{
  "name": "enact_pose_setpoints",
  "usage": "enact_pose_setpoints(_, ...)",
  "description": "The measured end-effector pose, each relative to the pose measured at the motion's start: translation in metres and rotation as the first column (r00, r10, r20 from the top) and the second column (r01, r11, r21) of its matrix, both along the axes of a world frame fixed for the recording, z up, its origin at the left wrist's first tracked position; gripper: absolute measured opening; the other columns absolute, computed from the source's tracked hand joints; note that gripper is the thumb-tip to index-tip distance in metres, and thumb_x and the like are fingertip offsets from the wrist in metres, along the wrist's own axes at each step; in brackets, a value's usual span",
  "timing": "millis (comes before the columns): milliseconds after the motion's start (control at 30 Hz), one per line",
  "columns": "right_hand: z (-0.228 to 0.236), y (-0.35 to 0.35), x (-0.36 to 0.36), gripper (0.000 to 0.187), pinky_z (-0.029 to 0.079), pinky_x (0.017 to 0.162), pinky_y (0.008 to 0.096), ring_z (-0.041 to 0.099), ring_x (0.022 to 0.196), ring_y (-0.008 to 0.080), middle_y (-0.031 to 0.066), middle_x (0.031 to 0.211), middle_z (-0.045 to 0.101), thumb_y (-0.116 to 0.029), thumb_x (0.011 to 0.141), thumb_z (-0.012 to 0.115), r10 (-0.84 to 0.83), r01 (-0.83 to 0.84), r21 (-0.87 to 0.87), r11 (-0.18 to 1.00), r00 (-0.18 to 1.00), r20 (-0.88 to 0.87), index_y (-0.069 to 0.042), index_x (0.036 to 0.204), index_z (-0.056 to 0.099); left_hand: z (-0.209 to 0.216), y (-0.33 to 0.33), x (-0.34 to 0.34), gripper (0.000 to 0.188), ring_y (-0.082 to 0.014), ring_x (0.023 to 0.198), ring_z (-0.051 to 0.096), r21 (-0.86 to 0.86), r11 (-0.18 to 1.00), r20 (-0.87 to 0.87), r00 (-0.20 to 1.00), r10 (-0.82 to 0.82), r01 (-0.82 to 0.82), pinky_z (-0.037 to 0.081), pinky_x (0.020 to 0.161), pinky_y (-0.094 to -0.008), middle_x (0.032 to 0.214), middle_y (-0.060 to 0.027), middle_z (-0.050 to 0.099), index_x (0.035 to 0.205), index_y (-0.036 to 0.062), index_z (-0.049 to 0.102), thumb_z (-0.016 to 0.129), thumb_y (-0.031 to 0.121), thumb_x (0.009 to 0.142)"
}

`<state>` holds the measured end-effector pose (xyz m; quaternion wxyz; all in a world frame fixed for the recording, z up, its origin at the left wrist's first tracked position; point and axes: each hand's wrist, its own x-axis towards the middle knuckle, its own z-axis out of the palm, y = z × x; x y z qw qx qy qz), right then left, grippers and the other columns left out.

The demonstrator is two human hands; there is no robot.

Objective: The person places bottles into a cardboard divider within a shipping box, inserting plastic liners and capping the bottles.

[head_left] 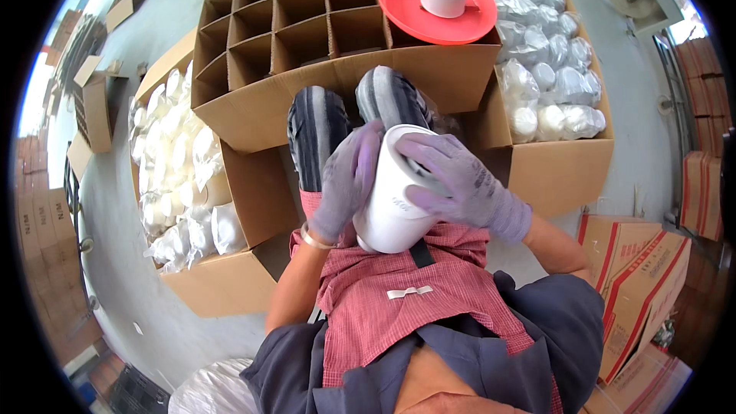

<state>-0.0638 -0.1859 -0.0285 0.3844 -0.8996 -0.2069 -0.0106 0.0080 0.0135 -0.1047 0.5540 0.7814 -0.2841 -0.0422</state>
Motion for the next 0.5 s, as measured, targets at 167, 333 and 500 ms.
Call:
enact_pose_setpoints(167,-0.018,-0.081,-0.048,0.077,0.03,0.111,0.0358,0.037,0.135,0.0228,0.0128,0.144,0.04,-0.029,0.086,0.064,0.198,0.376,0.638,0.672,0.739,-0.644,-0.002,0.147,0.027,-0.001,0.032,-0.065,0.045,-0.0241,0.109,0.059,-0.01,0.996,-0.529,0.846,0.069,-0.087,0.047,0.092,-0.0335,0.118,-0.0171,0.06,0.13,-0.0028,0.049,0.061,0.017,0.091)
enact_pose_setpoints(333,-0.04,-0.081,-0.074,0.094,0.022,0.114,0.0348,0.028,0.14,0.0215,0.0129,0.152,0.028,-0.048,0.087,0.064,0.265,0.539,0.633,0.555,0.607,-0.75,-0.002,0.151,0.014,0.022,0.017,-0.076,0.04,-0.0274,0.112,0.058,-0.139,0.983,-0.722,0.667,-0.181,0.116,0.045,0.096,-0.0338,0.122,-0.0186,0.058,0.124,-0.0033,0.055,0.056,0.019,0.091)
enact_pose_setpoints(500,-0.022,-0.075,-0.057,0.099,0.02,0.115,0.0348,0.026,0.141,0.0232,0.0128,0.152,0.026,-0.047,0.083,0.07,0.22,0.546,0.611,0.573,0.615,-0.757,-0.003,0.151,0.013,0.024,0.009,-0.048,0.044,-0.0407,0.115,0.055,0.031,0.946,0.244,0.915,-0.321,0.323,0.043,0.101,-0.0433,0.123,-0.0231,0.057,0.121,-0.0021,0.057,0.05,0.026,0.088)
